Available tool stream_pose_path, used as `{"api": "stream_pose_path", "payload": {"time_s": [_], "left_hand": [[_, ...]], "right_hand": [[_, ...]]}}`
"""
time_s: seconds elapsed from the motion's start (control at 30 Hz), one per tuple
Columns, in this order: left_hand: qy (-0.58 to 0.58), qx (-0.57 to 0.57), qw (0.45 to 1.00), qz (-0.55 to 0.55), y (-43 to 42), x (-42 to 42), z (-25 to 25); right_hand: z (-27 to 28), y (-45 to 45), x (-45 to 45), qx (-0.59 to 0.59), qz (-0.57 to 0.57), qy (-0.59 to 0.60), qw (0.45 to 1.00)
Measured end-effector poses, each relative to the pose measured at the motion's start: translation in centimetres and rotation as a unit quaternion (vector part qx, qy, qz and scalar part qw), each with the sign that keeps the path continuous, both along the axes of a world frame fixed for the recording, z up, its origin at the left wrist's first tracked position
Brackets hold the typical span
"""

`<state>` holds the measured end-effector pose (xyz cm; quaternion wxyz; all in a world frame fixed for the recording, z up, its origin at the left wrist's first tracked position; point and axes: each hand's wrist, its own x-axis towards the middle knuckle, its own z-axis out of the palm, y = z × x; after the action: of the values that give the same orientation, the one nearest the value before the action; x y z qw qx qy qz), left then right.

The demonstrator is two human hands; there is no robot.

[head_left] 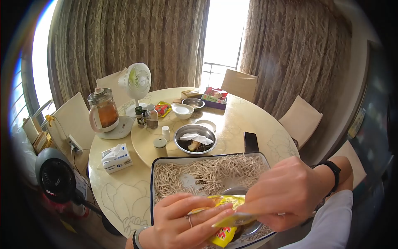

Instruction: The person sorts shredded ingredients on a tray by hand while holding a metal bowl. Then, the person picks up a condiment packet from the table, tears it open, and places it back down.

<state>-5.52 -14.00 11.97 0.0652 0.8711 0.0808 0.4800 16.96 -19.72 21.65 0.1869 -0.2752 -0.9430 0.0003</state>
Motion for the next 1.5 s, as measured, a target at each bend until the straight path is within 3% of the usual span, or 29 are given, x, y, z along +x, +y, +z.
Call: {"api": "stream_pose_path", "payload": {"time_s": [0.03, 0.13, 0.17, 0.2, 0.27, 0.3, 0.43, 0.57, 0.63, 0.83, 1.17, 1.23, 1.43, 1.5], "left_hand": [[0.036, 0.052, 0.995, -0.080, 0.4, -0.8, 1.7], [-0.014, 0.060, 0.995, -0.082, -0.5, -0.9, 0.3], [0.058, 0.064, 0.993, -0.077, -1.0, -1.5, 1.1], [0.058, 0.063, 0.993, -0.076, -1.2, -1.2, 0.7], [-0.054, 0.055, 0.996, -0.044, -2.0, -0.7, -0.4], [-0.053, 0.053, 0.996, -0.043, -2.0, -0.5, -0.4], [-0.006, 0.031, 0.996, -0.086, -2.1, -1.0, 0.6], [0.022, 0.076, 0.991, -0.107, -1.3, -0.7, 0.7], [-0.085, 0.041, 0.985, -0.147, -1.2, 0.3, -0.5], [-0.169, 0.068, 0.973, -0.143, -1.2, 1.3, -1.5], [-0.140, 0.036, 0.971, -0.190, -0.9, 0.7, -1.2], [-0.132, -0.033, 0.971, -0.198, -1.3, 0.4, -0.7], [-0.114, 0.043, 0.976, -0.178, -0.6, 0.0, -0.8], [-0.100, 0.014, 0.982, -0.157, -1.4, -0.6, 0.2]], "right_hand": [[0.1, -0.4, -0.2, 0.000, 0.006, 0.015, 1.000], [0.1, -1.1, 0.1, -0.004, 0.032, -0.004, 0.999], [0.5, -1.4, -0.1, -0.039, 0.044, 0.000, 0.998], [0.4, -1.4, -0.3, -0.040, 0.045, 0.000, 0.998], [-0.4, -1.7, -0.8, -0.071, 0.084, 0.104, 0.989], [-2.7, -1.0, 0.0, -0.052, 0.139, 0.142, 0.979], [-3.8, -1.7, -0.4, -0.091, 0.143, 0.185, 0.968], [-3.2, -1.8, -0.2, -0.145, 0.154, 0.154, 0.965], [-3.5, -2.0, -0.3, -0.172, 0.136, 0.167, 0.961], [-4.1, -2.1, -0.5, -0.208, 0.132, 0.196, 0.949], [-3.3, -1.9, -0.9, -0.246, 0.144, 0.181, 0.941], [-3.3, -2.0, -1.0, -0.207, 0.139, 0.185, 0.951], [-3.3, -1.8, -1.3, -0.183, 0.146, 0.189, 0.954], [-3.2, -1.8, -1.3, -0.185, 0.144, 0.183, 0.955]]}}
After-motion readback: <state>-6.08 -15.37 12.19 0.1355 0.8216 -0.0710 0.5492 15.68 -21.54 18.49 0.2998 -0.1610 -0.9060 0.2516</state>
